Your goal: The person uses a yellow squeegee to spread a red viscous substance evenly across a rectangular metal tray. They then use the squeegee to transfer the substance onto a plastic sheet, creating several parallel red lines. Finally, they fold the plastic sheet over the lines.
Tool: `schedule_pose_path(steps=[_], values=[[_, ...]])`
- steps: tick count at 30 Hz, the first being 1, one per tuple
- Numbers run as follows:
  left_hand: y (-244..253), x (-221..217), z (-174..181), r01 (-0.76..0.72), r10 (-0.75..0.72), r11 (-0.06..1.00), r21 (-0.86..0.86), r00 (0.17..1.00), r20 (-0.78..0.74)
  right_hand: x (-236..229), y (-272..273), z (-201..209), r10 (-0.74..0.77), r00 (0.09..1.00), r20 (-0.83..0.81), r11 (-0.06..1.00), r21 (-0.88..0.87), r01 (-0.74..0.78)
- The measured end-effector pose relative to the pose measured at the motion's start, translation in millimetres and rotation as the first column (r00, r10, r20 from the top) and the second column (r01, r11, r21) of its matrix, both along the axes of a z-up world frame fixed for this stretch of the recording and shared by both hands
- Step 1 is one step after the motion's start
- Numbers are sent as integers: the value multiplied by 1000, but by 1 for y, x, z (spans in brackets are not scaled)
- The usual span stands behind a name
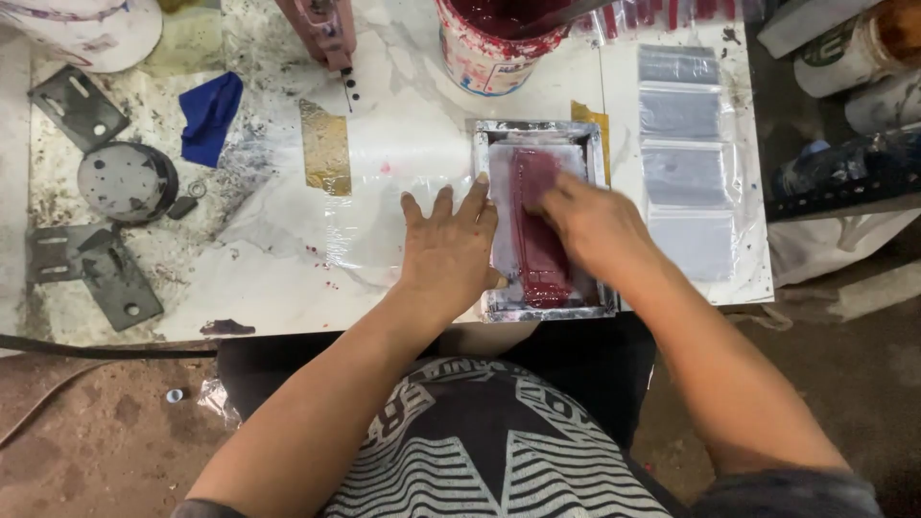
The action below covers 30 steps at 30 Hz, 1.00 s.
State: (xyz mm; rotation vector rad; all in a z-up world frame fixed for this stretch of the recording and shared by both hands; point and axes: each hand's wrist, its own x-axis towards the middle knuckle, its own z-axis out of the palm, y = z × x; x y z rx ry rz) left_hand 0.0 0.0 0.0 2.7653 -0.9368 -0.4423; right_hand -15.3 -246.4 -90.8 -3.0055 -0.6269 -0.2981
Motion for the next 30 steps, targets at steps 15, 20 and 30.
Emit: schedule_pose_path(steps=[15, 20, 30], values=[[-1, 0, -7, 2, -2, 1000, 2, 1000, 13, -102, 39, 49, -34, 994, -105, 998, 40, 38], [-1, 3, -6, 1, -1, 1000, -3, 1000, -4, -101, 36, 45, -79, 995, -64, 997, 19, 81], [1, -1, -2, 1, -1, 1000, -17, 1000, 7, -102, 39, 64, -119, 987, -106, 993, 0, 120]])
